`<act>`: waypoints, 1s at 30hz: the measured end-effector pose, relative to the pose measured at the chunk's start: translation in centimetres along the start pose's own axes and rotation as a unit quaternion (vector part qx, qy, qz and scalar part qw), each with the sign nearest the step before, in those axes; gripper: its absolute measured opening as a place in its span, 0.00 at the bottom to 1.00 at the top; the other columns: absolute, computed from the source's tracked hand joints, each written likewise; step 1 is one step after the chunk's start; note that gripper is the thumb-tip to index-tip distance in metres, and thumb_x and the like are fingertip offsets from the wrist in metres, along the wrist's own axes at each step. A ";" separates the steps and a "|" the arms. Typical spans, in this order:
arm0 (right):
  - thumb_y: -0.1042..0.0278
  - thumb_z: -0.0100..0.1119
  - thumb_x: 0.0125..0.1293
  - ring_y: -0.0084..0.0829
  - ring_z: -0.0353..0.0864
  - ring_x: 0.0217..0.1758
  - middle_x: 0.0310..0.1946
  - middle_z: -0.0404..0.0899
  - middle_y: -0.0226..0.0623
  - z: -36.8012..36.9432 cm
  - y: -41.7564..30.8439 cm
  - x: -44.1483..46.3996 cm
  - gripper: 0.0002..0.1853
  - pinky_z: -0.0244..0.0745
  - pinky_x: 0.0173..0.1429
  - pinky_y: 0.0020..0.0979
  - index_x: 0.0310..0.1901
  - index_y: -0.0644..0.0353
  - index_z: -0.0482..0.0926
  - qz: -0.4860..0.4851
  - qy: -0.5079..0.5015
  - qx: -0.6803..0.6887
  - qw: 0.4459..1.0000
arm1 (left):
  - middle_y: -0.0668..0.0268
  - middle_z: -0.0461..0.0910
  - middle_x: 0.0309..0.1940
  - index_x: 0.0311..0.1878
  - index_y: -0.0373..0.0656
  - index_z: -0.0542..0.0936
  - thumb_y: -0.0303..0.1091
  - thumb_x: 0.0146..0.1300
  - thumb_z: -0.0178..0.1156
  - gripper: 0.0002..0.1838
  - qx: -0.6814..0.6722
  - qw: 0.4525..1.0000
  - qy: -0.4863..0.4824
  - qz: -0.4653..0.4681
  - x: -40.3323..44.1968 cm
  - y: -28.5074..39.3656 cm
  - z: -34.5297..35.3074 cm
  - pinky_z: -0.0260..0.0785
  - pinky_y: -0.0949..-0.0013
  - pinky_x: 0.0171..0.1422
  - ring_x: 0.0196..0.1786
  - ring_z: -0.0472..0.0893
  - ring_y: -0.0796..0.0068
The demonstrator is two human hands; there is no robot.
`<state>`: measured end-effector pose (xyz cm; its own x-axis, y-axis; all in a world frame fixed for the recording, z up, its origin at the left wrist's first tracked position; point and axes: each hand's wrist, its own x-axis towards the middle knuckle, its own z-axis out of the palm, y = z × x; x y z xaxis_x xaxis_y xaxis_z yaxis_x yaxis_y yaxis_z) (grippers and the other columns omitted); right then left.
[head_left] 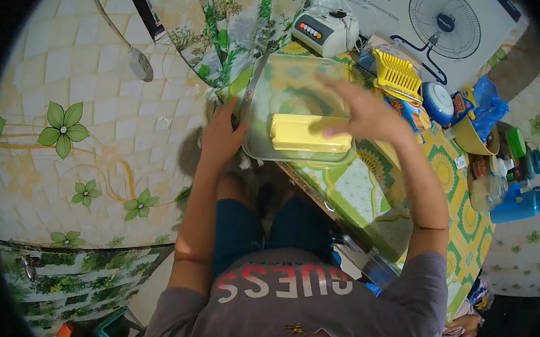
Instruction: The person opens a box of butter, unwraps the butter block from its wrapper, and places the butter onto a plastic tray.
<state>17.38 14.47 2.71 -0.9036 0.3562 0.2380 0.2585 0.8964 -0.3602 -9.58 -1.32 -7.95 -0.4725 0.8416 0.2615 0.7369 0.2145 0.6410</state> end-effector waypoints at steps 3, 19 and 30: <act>0.50 0.75 0.46 0.52 0.70 0.67 0.64 0.70 0.54 3.2 -1.4 0.1 0.59 0.65 0.69 0.45 0.77 0.55 0.49 -0.001 -0.104 -0.040 0.994 | 0.51 0.72 0.62 0.68 0.45 0.68 0.45 0.60 0.61 0.33 -0.035 0.999 -0.022 -0.013 0.2 0.3 0.2 0.69 0.51 0.62 0.61 0.76 0.47; 0.56 0.74 0.45 0.50 0.79 0.56 0.55 0.79 0.51 3.9 -0.3 2.3 0.55 0.75 0.57 0.44 0.75 0.52 0.54 0.019 -0.164 -0.005 0.986 | 0.47 0.77 0.56 0.67 0.41 0.70 0.45 0.58 0.63 0.35 -0.049 0.998 0.024 0.024 0.2 -1.1 2.0 0.70 0.57 0.61 0.56 0.79 0.51; 0.61 0.77 0.48 0.35 0.79 0.52 0.51 0.80 0.46 3.7 3.5 4.5 0.52 0.73 0.57 0.34 0.74 0.56 0.58 0.036 -0.221 0.216 0.950 | 0.42 0.80 0.47 0.66 0.42 0.70 0.35 0.59 0.57 0.29 -0.089 0.996 0.015 0.001 -0.2 -0.4 2.0 0.70 0.48 0.56 0.50 0.79 0.40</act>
<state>12.95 18.23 -0.86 -0.9689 0.1815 -0.1684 0.2466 0.6480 -0.7206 -8.85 -0.60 -9.71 -0.4868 0.8264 0.2829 0.6414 0.1183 0.7580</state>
